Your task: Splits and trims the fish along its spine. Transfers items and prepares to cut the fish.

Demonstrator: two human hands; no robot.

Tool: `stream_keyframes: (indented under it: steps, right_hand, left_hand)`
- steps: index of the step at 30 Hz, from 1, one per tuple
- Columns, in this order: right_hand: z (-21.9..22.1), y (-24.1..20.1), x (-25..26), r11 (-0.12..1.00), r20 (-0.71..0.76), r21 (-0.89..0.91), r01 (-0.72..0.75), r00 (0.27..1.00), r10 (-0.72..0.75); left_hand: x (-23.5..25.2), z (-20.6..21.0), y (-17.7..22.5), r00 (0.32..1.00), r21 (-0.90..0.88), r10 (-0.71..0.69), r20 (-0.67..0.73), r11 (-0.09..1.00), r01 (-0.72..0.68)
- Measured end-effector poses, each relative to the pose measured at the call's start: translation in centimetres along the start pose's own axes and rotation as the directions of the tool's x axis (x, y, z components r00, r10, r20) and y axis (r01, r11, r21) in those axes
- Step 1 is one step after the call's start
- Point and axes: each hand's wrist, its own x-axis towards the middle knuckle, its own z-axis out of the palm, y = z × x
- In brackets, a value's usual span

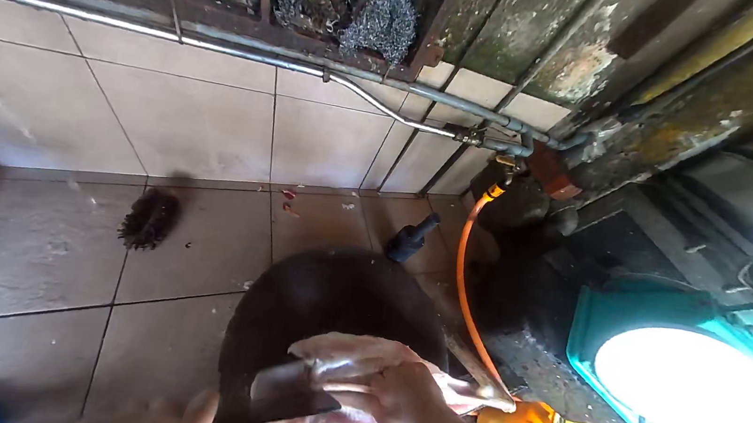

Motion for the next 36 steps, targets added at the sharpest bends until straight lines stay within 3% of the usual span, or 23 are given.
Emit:
stream_keyframes:
  steps: [2, 4, 7, 9, 13, 17, 19, 24, 28, 36]
  right_hand:
    - [0.4, -0.4, -0.2, 0.988, -0.074, 0.136, -0.068, 0.994, 0.078]
    - [1.1, -1.2, -1.1, 0.968, -0.208, 0.235, -0.089, 0.968, 0.140]
    - [0.9, -3.9, -1.2, 0.840, -0.156, 0.451, -0.301, 0.900, 0.406]
    - [1.1, -5.6, 0.2, 0.749, -0.167, 0.547, -0.373, 0.829, 0.534]
    - [-0.6, -8.2, 1.3, 0.680, -0.095, 0.611, -0.405, 0.815, 0.571]
    - [-0.7, -8.9, 1.1, 0.701, -0.109, 0.592, -0.397, 0.823, 0.558]
    - [0.1, -8.5, 1.5, 0.754, -0.171, 0.573, -0.321, 0.853, 0.493]
    - [1.0, -6.0, 1.8, 0.746, -0.184, 0.636, -0.197, 0.900, 0.395]
    - [3.5, -2.7, 2.9, 0.699, -0.297, 0.714, -0.029, 0.892, 0.341]
    - [0.7, -6.7, 2.7, 0.694, -0.167, 0.683, -0.230, 0.875, 0.455]
  left_hand:
    - [0.8, 0.0, -1.8, 0.965, 0.073, 0.068, -0.255, 0.996, -0.051]
    - [1.2, -0.8, -3.0, 0.947, 0.032, 0.034, -0.319, 0.999, -0.025]
    - [1.3, -1.6, -3.3, 0.936, -0.223, -0.059, -0.347, 0.975, -0.021]
    - [1.6, -1.6, -2.3, 0.941, -0.443, -0.102, -0.323, 0.895, -0.055]
    - [4.2, -0.5, 0.4, 0.977, -0.685, -0.145, -0.156, 0.728, -0.001]
    - [9.2, 1.6, 0.7, 0.978, -0.605, -0.209, 0.005, 0.778, 0.169]
    - [10.8, 1.7, -0.3, 0.979, -0.505, -0.186, 0.078, 0.840, 0.200]
    - [12.1, 1.4, -1.8, 0.971, -0.309, -0.220, 0.093, 0.921, 0.238]
    - [12.7, 0.6, -1.1, 0.969, -0.241, -0.224, 0.103, 0.940, 0.243]
    - [13.7, -1.8, -1.0, 0.969, -0.197, -0.195, 0.153, 0.955, 0.223]
